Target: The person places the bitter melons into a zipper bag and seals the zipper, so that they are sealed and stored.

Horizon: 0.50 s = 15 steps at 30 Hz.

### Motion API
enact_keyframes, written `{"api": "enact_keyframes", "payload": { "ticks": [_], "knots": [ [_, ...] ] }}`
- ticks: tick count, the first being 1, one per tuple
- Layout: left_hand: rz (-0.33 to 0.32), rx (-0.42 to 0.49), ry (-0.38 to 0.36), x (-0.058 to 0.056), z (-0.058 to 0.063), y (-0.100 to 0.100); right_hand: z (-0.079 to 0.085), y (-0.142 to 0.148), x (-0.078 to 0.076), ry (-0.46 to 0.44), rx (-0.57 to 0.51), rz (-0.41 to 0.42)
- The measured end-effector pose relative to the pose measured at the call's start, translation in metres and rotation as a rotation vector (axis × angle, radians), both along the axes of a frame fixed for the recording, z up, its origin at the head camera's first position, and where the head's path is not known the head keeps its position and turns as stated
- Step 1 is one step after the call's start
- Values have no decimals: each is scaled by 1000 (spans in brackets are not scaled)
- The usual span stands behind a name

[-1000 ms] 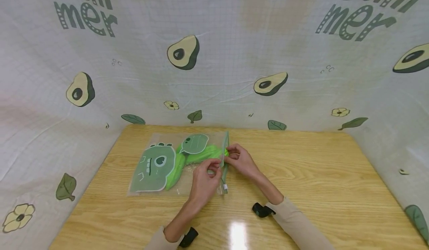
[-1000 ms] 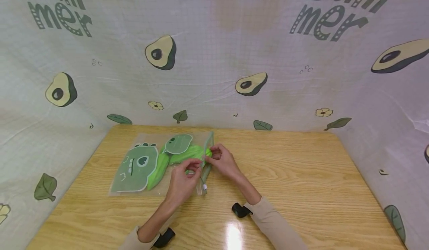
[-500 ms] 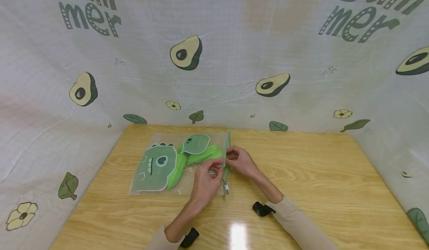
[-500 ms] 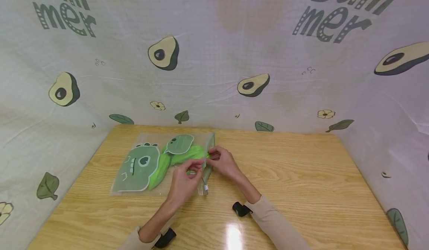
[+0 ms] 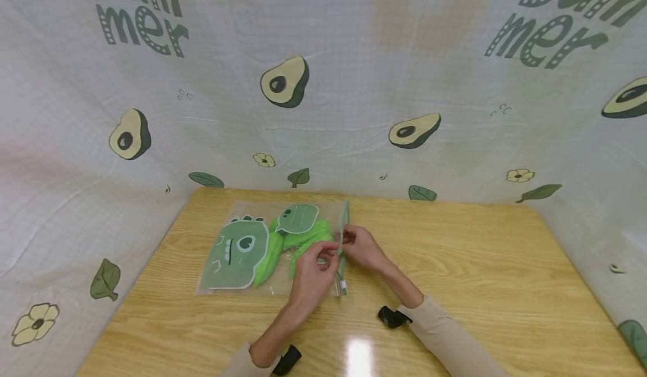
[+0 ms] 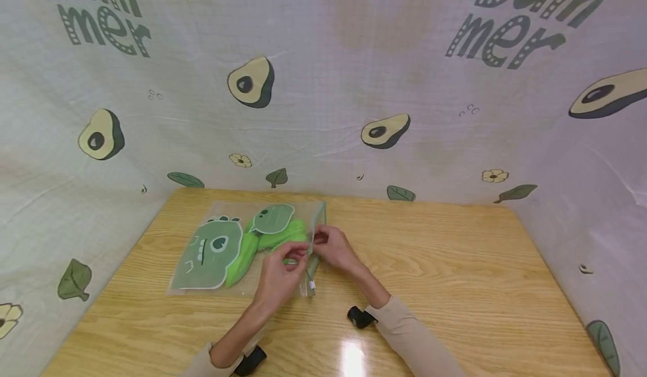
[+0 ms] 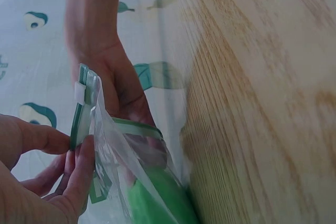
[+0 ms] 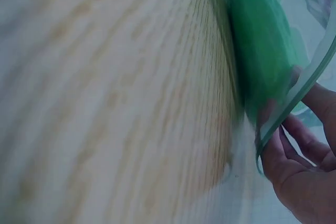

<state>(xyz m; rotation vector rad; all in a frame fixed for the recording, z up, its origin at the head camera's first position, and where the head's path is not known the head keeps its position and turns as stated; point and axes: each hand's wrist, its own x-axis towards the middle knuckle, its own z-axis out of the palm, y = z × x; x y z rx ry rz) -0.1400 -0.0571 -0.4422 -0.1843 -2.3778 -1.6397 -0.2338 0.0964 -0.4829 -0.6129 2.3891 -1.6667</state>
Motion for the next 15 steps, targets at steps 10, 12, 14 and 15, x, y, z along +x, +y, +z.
{"api": "enact_keyframes", "payload": {
  "ticks": [10,12,14,15],
  "knots": [
    [-4,0,14,0,-1,1,-1,-3,-3,-39,36,8],
    [-8,8,14,0,-2,0,-1,-5,-4,-47,34,9],
    [-9,13,12,0,-2,0,0,-6,-5,-51,36,12],
    [-11,14,13,0,-3,0,0,-7,-5,-56,37,13]
  ]
}}
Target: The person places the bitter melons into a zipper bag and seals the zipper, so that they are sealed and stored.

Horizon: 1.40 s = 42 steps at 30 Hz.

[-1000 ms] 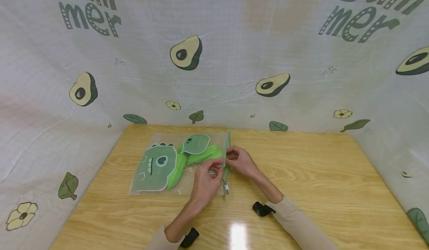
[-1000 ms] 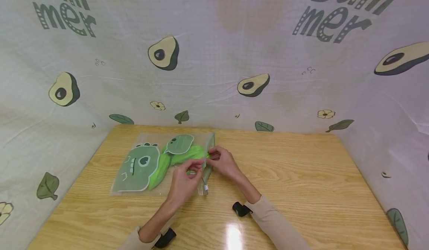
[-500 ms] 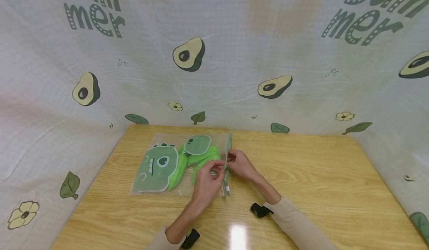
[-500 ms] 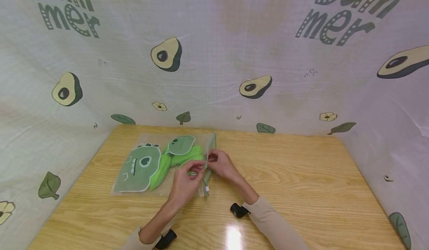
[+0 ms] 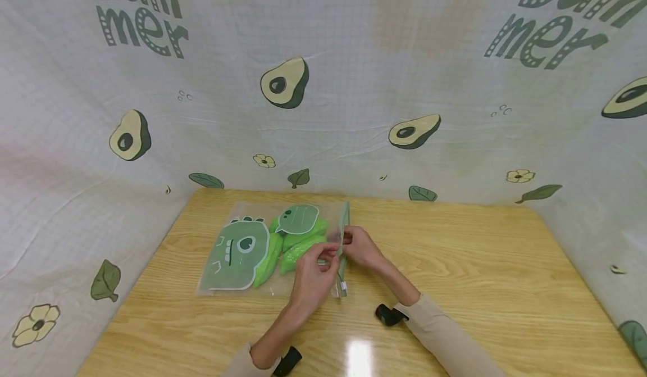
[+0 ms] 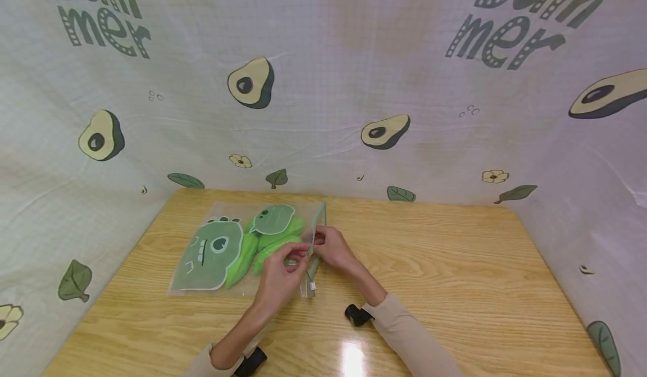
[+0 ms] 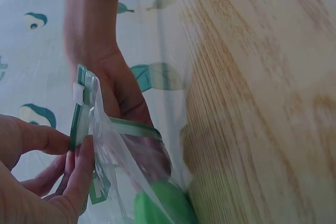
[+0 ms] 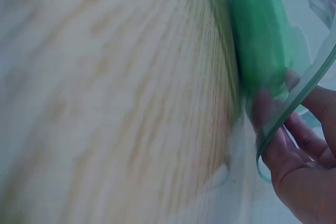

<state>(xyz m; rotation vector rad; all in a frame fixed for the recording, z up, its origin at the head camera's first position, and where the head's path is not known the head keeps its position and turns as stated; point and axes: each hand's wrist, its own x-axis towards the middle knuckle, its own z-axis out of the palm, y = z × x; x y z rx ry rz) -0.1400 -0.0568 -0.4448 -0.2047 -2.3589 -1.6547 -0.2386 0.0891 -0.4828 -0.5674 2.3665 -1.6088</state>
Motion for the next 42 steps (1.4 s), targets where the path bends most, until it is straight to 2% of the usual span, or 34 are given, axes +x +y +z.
{"api": "enact_keyframes", "payload": {
  "ticks": [14,24,31,36,42],
  "knots": [
    [-6,-2,-23,4,3,4,-1,8,4,16,-6,40],
    [-7,-40,-6,0,-1,5,12,27,15,54,31,-84],
    [-33,-77,-22,0,-6,7,12,37,20,83,52,-130],
    [-53,-97,-41,3,-10,9,14,42,25,129,107,-165],
    [-32,-143,-46,11,-14,6,20,45,36,209,158,-180]
  ]
}}
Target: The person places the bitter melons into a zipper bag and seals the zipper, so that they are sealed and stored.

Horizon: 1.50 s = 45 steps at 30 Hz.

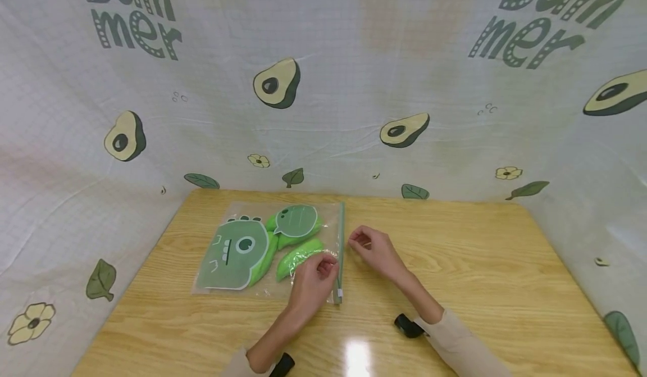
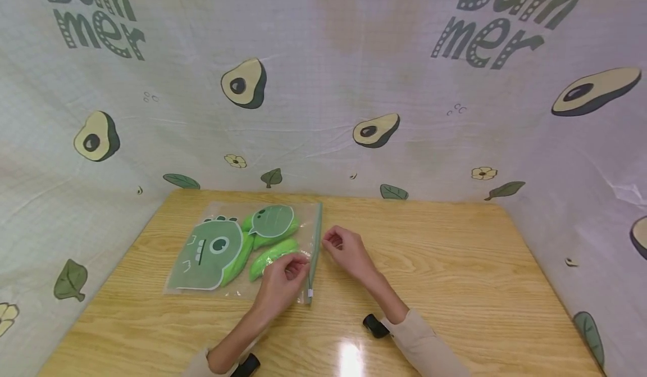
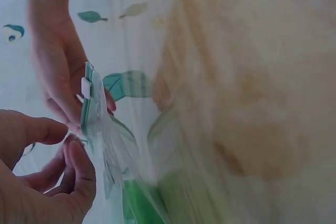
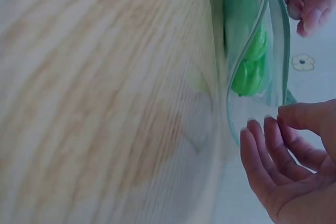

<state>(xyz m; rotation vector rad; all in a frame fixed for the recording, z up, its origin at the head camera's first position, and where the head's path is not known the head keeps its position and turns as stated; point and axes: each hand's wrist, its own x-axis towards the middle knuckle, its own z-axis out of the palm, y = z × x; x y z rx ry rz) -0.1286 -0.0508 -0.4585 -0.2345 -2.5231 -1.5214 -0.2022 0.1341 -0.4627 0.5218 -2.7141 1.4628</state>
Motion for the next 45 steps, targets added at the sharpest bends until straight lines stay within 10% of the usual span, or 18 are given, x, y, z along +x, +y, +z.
{"api": "enact_keyframes", "payload": {
  "ticks": [28,45],
  "knots": [
    [-89,72,-228,35,-8,-21,-3,4,50,407,279,61],
    [-188,136,-344,53,-9,-29,-3,-1,78,192,239,141]
  ]
}}
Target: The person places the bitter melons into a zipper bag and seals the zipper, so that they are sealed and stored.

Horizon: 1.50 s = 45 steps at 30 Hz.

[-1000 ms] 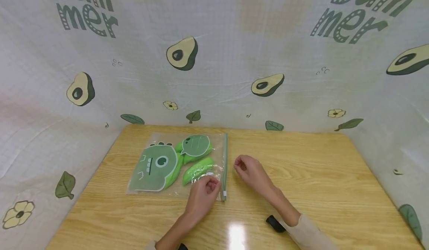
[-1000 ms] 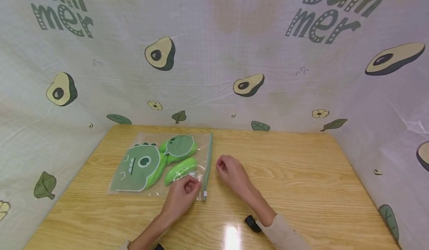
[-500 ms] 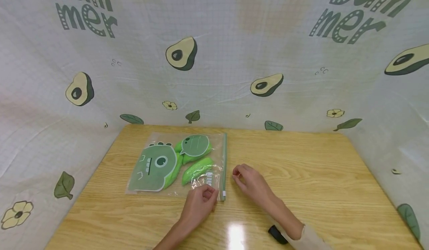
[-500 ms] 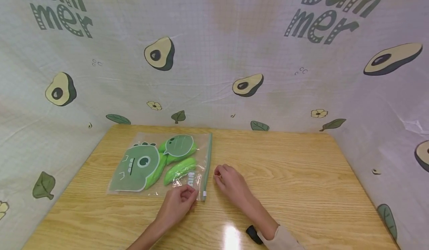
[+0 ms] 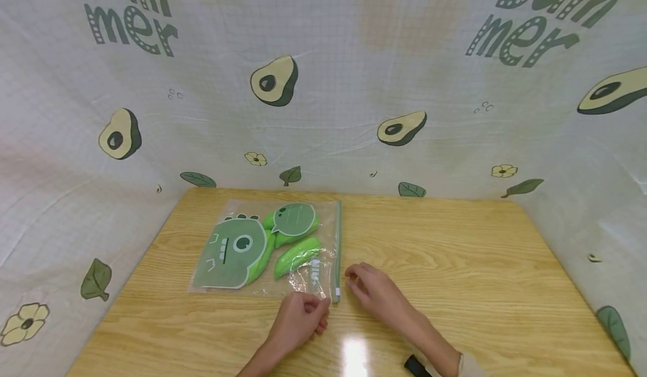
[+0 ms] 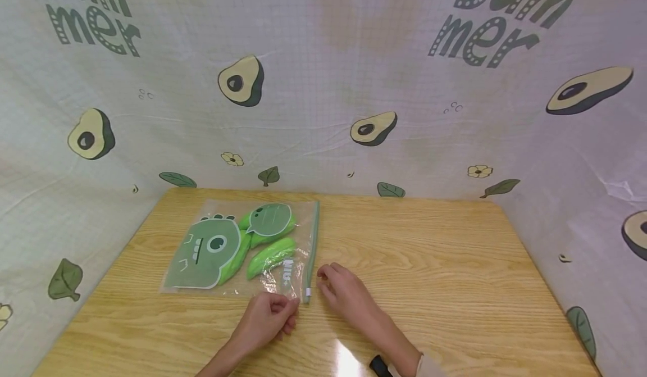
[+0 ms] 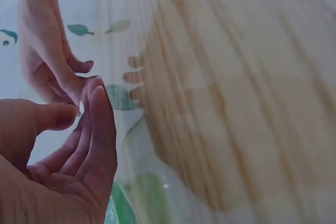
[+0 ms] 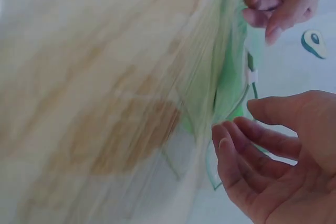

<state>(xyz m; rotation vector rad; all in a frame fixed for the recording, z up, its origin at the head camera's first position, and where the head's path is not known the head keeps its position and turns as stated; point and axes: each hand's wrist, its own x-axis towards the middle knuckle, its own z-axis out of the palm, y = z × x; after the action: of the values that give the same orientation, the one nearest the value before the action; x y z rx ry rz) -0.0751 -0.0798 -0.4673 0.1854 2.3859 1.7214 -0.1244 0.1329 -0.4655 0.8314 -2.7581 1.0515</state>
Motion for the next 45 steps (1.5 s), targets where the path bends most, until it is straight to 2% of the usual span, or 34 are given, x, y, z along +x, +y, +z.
{"api": "enact_keyframes", "payload": {
  "ticks": [6,11,15,20,29,37,42,45],
  "knots": [
    [-35,79,-127,2,-3,0,3,-4,3,-203,-64,56],
    [-57,178,-198,3,-6,1,0,-6,3,-346,-98,106],
    [-63,239,-238,1,-10,4,-5,-7,1,-372,-153,138],
    [-58,307,-296,0,-15,8,-3,-10,0,-411,-203,130],
    [13,466,-348,-2,-13,13,3,-10,-2,-463,-256,104],
    [67,474,-335,-4,-9,15,0,-12,-7,-531,-274,103],
    [80,463,-328,-3,-8,17,-1,-14,-9,-579,-303,83],
    [79,464,-323,-2,-8,18,-2,-14,-11,-578,-299,60]
  ]
}}
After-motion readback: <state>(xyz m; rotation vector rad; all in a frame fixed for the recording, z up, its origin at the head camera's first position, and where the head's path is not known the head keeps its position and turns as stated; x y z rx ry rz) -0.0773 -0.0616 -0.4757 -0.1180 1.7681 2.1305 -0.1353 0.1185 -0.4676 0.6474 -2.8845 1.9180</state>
